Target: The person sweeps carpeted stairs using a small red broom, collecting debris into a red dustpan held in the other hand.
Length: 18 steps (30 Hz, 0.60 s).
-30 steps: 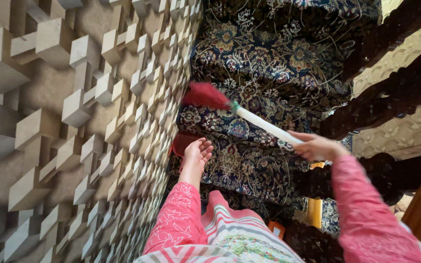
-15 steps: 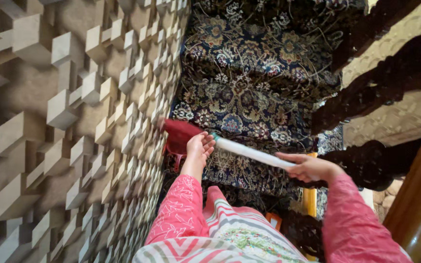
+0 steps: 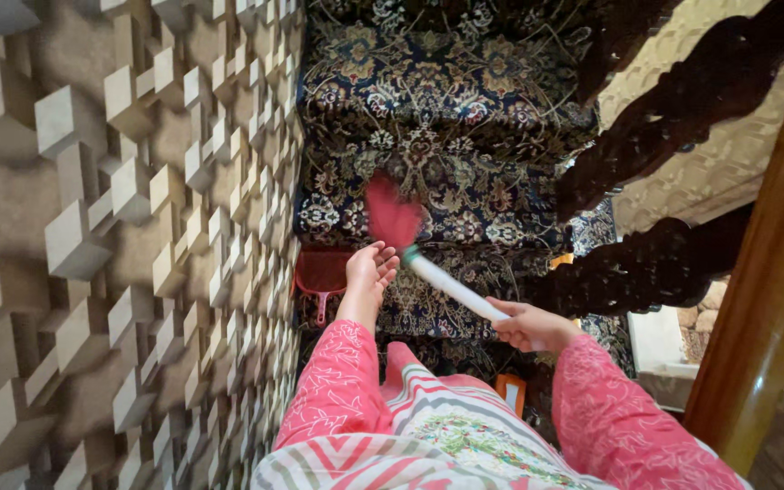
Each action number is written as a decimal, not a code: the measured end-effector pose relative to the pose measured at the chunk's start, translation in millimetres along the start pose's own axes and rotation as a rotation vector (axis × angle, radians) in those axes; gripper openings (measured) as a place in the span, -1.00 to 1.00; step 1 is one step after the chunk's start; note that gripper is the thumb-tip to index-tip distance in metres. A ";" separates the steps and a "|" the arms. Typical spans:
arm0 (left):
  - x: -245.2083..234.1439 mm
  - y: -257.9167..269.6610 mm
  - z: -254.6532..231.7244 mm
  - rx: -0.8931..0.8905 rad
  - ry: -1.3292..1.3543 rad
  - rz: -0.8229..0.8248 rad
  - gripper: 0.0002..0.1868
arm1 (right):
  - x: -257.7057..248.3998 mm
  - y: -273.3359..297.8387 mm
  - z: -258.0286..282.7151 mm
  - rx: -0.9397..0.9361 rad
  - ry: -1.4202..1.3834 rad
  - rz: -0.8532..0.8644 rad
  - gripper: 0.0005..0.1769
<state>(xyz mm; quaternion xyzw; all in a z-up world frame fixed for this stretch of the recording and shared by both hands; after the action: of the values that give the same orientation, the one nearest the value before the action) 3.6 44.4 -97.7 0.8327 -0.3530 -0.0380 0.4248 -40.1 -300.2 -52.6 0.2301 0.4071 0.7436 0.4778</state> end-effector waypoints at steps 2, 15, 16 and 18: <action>9.3 3.4 0.9 -0.012 -0.022 0.014 -0.74 | 3.2 23.8 0.3 -0.010 0.007 0.050 -0.15; 82.6 17.7 18.7 -0.036 -0.162 0.205 -0.69 | -71.9 81.7 -77.6 -0.068 -0.661 -0.358 -0.16; 79.7 15.8 19.0 -0.036 -0.169 0.202 -0.70 | -78.1 68.7 -89.4 -0.050 -0.734 -0.393 -0.15; 73.7 10.8 19.5 -0.038 -0.183 0.200 -0.70 | -72.6 33.5 -97.0 -0.097 -0.766 -0.327 -0.17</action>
<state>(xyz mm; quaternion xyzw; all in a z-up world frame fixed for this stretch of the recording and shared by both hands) 45.7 -18.8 -84.7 0.7783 -0.4707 -0.0781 0.4082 -96.8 -409.9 -76.1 0.3997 0.1957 0.5368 0.7168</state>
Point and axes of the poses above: each hand's wrist, its own y-axis away from the middle knuckle, its own x-axis out of the palm, z = x × y, the point moved 7 cm from there along -y, towards the middle knuckle, and after that the axes turned 13 degrees about -z, right-handed, at the moved point
